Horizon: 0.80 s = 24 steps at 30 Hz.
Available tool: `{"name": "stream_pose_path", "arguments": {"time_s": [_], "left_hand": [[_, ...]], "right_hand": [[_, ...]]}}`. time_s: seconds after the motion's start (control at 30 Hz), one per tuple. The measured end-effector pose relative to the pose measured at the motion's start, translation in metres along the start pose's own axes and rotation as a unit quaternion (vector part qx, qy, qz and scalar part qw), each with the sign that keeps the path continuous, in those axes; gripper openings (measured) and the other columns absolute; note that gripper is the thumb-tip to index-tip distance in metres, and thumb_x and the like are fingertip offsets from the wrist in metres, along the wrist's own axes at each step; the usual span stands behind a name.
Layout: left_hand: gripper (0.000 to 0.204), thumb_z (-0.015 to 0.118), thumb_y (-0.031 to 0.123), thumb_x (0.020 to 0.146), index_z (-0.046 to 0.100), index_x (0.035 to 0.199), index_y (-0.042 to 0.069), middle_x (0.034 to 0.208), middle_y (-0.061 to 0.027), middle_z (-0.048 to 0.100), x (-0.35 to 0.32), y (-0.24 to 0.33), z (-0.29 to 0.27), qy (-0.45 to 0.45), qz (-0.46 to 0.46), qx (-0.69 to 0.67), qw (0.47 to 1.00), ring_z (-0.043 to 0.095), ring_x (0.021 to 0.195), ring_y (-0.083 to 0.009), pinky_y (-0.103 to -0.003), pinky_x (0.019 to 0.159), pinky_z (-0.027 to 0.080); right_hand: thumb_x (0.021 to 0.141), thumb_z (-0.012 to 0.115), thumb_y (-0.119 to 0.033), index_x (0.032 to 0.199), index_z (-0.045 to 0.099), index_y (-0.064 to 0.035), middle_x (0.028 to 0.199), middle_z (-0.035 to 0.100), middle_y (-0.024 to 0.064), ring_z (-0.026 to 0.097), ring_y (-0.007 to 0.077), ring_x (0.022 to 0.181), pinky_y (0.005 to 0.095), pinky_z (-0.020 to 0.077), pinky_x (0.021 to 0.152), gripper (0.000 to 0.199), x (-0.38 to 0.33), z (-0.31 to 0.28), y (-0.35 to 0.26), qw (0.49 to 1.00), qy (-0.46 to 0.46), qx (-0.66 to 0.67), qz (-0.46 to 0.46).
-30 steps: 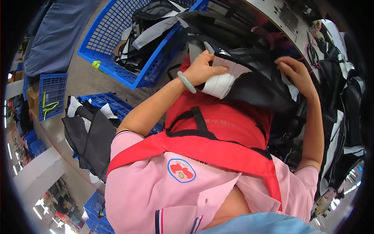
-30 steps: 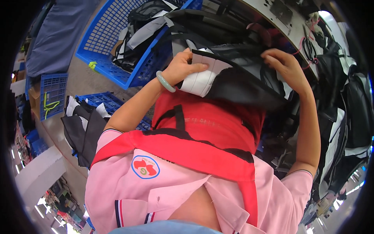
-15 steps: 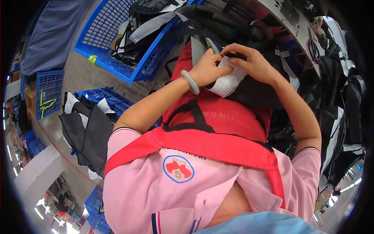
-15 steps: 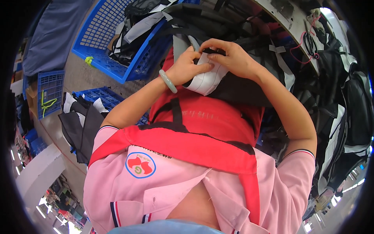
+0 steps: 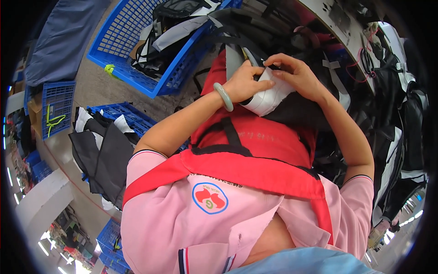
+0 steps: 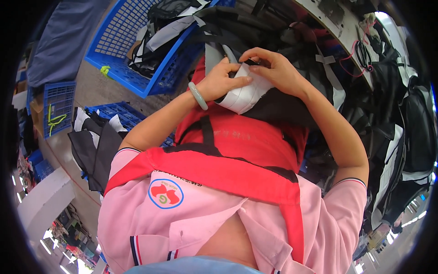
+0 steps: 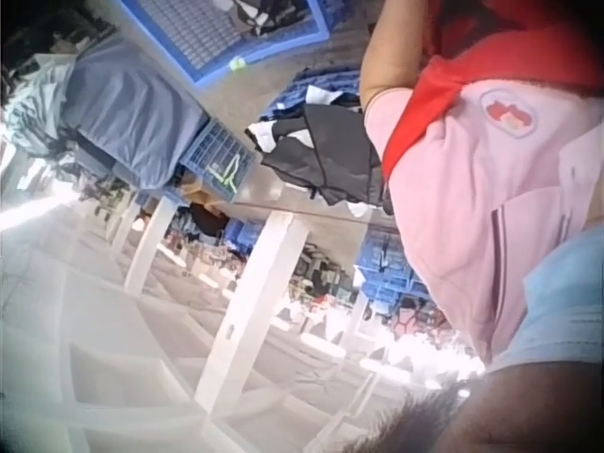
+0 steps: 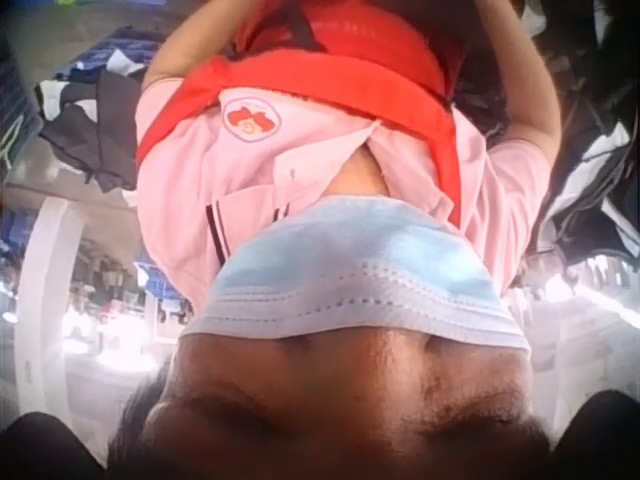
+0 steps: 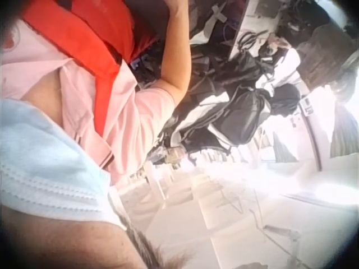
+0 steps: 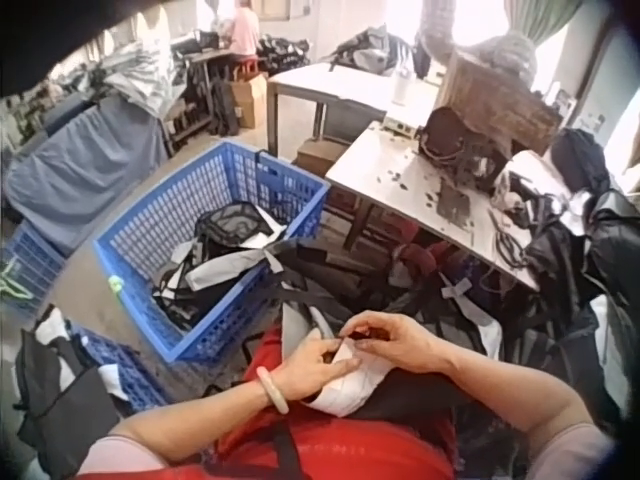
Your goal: Assembling and sewing various panels and straps to manufacture outdoor bags at an industrial sewing machine.
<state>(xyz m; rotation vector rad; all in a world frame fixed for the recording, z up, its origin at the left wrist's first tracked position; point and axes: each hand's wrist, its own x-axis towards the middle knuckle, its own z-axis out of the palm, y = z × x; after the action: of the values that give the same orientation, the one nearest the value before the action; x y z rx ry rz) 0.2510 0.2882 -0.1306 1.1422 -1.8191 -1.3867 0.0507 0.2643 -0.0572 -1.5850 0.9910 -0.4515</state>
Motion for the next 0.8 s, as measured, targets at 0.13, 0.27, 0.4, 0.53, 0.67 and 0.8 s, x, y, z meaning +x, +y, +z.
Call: {"name": "stream_pose_path", "arguments": {"time_s": [0.13, 0.27, 0.4, 0.53, 0.67, 0.8], "left_hand": [[0.047, 0.054, 0.049, 0.093, 0.069, 0.11, 0.007, 0.079, -0.0089, 0.06, 0.013, 0.012, -0.038, -0.124, -0.169, -0.149, 0.966, 0.057, 0.064, -0.016, -0.025, 0.059, 0.047], [0.027, 0.055, 0.029, 0.096, 0.07, 0.105, 0.008, 0.066, 0.0001, 0.061, 0.052, -0.041, -0.113, 0.02, -0.117, -0.108, 0.987, 0.056, 0.054, -0.0057, -0.02, 0.049, 0.046], [0.024, 0.064, 0.012, 0.082, 0.068, 0.104, 0.003, 0.085, -0.0131, 0.067, 0.102, -0.127, -0.151, 0.215, -0.039, 0.231, 0.948, 0.066, 0.08, -0.0284, -0.036, 0.072, 0.053], [0.028, 0.058, 0.006, 0.079, 0.065, 0.106, 0.005, 0.105, -0.0165, 0.06, 0.153, -0.148, -0.145, 0.202, 0.12, 0.424, 0.875, 0.057, 0.102, -0.0362, -0.043, 0.088, 0.047], [0.029, 0.056, 0.007, 0.08, 0.064, 0.107, 0.004, 0.108, -0.0144, 0.06, 0.193, -0.161, -0.146, 0.125, 0.05, 0.513, 0.848, 0.056, 0.107, -0.0346, -0.042, 0.09, 0.046], [0.023, 0.058, 0.009, 0.075, 0.069, 0.094, 0.003, 0.113, -0.0122, 0.062, 0.196, -0.154, -0.167, 0.12, 0.063, 0.488, 0.862, 0.058, 0.107, -0.0322, -0.039, 0.091, 0.047]], "right_hand": [[0.089, 0.056, -0.005, 0.115, 0.057, -0.0071, 0.097, 0.056, -0.0024, 0.049, 0.0049, 0.085, 0.021, 0.0408, 0.077, 0.026, -0.012, -0.003, 0.008, 0.999, 0.026, 0.032, 0.035], [0.096, 0.055, -0.014, 0.122, 0.051, -0.0119, 0.096, 0.058, -0.002, 0.052, 0.0036, 0.087, 0.0186, 0.0427, 0.076, 0.026, -0.03, 0.007, 0.011, 0.984, 0.018, 0.143, 0.104], [0.097, 0.056, -0.021, 0.133, 0.046, -0.0127, 0.101, 0.06, -0.0013, 0.055, 0.0043, 0.09, 0.0191, 0.0441, 0.078, 0.038, -0.039, 0.029, 0.032, 0.967, -0.034, 0.217, 0.133], [0.097, 0.057, -0.023, 0.136, 0.044, -0.0128, 0.101, 0.061, -0.0018, 0.055, 0.0049, 0.091, 0.0199, 0.0437, 0.08, 0.042, -0.042, 0.036, 0.024, 0.953, -0.04, 0.26, 0.151], [0.097, 0.057, -0.026, 0.134, 0.046, -0.012, 0.107, 0.059, -0.0009, 0.053, 0.006, 0.097, 0.0203, 0.0426, 0.084, 0.041, -0.041, 0.037, 0.021, 0.946, -0.023, 0.278, 0.164], [0.097, 0.056, -0.025, 0.129, 0.051, -0.0103, 0.108, 0.058, -0.0006, 0.051, 0.0064, 0.098, 0.021, 0.0407, 0.087, 0.036, -0.047, 0.033, 0.039, 0.956, 0.014, 0.225, 0.186]]}}
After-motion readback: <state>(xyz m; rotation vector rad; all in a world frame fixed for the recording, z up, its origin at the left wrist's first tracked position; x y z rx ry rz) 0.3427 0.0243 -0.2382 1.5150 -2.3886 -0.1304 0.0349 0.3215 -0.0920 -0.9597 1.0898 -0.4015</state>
